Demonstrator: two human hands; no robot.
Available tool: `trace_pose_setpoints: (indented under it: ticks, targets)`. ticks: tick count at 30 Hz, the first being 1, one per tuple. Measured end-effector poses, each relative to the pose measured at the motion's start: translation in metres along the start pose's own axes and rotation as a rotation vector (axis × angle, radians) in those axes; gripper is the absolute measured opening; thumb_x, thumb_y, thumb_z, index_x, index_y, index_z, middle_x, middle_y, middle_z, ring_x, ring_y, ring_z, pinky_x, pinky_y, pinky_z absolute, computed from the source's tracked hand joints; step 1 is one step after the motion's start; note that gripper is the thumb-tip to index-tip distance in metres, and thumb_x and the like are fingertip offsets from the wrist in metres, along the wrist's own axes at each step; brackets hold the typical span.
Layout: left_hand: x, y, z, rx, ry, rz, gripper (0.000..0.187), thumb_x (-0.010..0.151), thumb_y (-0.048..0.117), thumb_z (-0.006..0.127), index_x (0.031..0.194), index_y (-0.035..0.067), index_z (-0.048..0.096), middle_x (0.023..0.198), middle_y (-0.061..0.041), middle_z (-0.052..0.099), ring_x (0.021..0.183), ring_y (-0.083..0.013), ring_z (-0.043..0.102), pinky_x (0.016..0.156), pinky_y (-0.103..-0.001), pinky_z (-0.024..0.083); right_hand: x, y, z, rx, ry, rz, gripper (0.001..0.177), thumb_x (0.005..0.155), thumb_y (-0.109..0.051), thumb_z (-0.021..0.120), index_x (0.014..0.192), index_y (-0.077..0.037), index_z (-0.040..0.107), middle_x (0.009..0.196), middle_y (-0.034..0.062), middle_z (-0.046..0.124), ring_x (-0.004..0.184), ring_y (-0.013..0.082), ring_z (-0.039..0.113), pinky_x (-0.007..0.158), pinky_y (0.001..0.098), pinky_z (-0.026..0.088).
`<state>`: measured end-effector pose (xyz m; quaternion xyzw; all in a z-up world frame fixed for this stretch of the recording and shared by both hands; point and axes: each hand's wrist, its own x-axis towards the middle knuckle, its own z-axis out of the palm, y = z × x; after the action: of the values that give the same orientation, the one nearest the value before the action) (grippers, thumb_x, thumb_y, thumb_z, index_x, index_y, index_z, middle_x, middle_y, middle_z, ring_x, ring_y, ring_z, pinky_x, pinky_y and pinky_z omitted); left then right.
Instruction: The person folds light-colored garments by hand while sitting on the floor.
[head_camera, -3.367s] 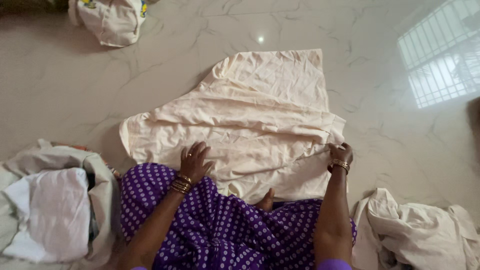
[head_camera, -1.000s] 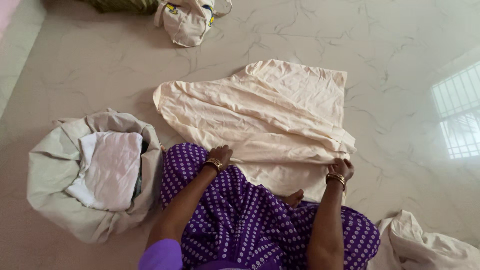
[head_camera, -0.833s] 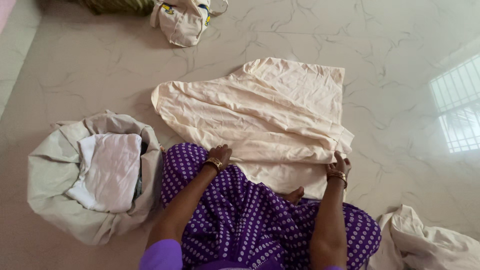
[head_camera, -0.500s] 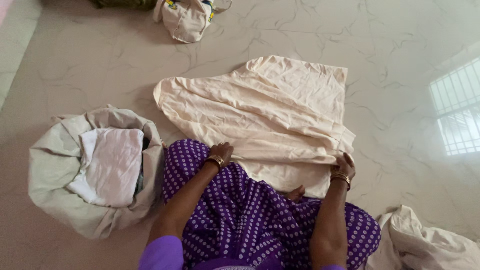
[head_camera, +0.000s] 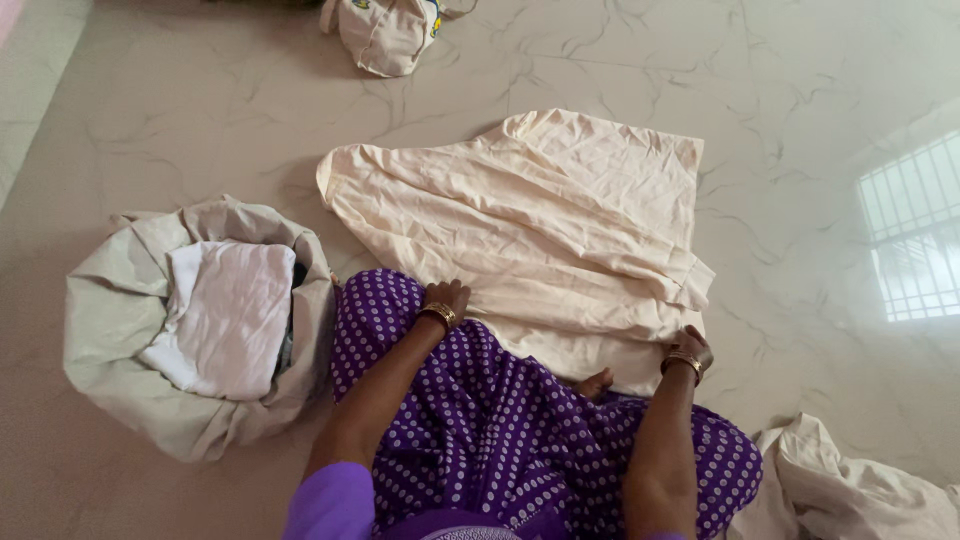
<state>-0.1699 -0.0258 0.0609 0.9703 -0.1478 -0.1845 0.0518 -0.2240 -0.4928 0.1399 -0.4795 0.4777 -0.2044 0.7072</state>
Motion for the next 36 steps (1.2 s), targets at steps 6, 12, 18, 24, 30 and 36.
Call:
trace_pose_setpoints:
  ticks: [6, 12, 18, 24, 30, 36]
  targets:
    - [-0.006, 0.024, -0.024, -0.090, -0.106, -0.082, 0.041, 0.090, 0.041, 0.070, 0.120, 0.014, 0.066, 0.126, -0.008, 0.062, 0.117, -0.0268, 0.062, 0.099, -0.049, 0.048, -0.015, 0.047, 0.018, -1.241, 0.303, -0.713, 0.065, 0.092, -0.026, 0.078, 0.149, -0.015, 0.050, 0.159, 0.0186, 0.040, 0.140, 0.0365, 0.043, 0.107, 0.0536, 0.043]
    - [0.018, 0.088, 0.004, -0.079, 0.309, 0.090, 0.060, 0.101, 0.057, 0.043, 0.153, 0.027, 0.038, 0.167, -0.004, 0.027, 0.151, -0.0280, 0.030, 0.114, -0.068, 0.030, -0.113, 0.175, 0.101, -1.572, -0.686, -1.097, 0.053, 0.105, -0.042, 0.050, 0.154, -0.025, 0.040, 0.170, 0.0054, 0.022, 0.156, 0.0293, 0.018, 0.123, 0.0616, 0.013]
    - [-0.003, 0.083, -0.012, 0.021, -0.173, -0.110, 0.074, 0.101, 0.068, 0.030, 0.162, 0.042, -0.004, 0.171, 0.003, -0.018, 0.157, -0.0372, -0.012, 0.106, -0.090, 0.001, -0.099, 0.156, 0.101, -1.953, -0.662, -0.872, 0.068, 0.102, -0.066, 0.026, 0.162, -0.035, 0.017, 0.173, -0.0005, -0.001, 0.157, 0.0274, -0.003, 0.120, 0.0686, 0.002]
    - [-0.006, 0.078, -0.038, -0.009, -0.204, -0.138, 0.083, 0.096, 0.074, 0.036, 0.163, 0.043, -0.001, 0.171, 0.003, -0.019, 0.156, -0.0414, -0.016, 0.099, -0.093, 0.003, 0.006, 0.069, 0.046, -1.819, -0.228, -0.563, 0.077, 0.102, -0.072, 0.025, 0.167, -0.033, 0.009, 0.169, 0.0064, 0.006, 0.158, 0.0379, 0.002, 0.120, 0.0706, 0.008]
    - [-0.002, 0.078, -0.022, -0.069, -0.249, -0.178, 0.081, 0.096, 0.076, 0.031, 0.163, 0.043, -0.002, 0.171, 0.005, -0.019, 0.156, -0.0387, -0.015, 0.104, -0.091, 0.000, -0.039, 0.140, 0.079, -1.721, -0.314, -0.740, 0.062, 0.106, -0.054, 0.045, 0.159, -0.027, 0.030, 0.176, 0.0061, 0.016, 0.160, 0.0364, 0.014, 0.119, 0.0734, 0.015]
    - [0.015, 0.037, -0.018, -0.103, -0.144, -0.288, 0.080, 0.097, 0.073, 0.031, 0.163, 0.038, 0.001, 0.173, 0.001, -0.012, 0.158, -0.0379, -0.008, 0.103, -0.091, 0.005, -0.070, 0.173, 0.102, -1.702, -0.548, -1.101, 0.068, 0.100, -0.062, 0.040, 0.158, -0.030, 0.025, 0.169, 0.0060, 0.014, 0.153, 0.0351, 0.018, 0.115, 0.0686, 0.013]
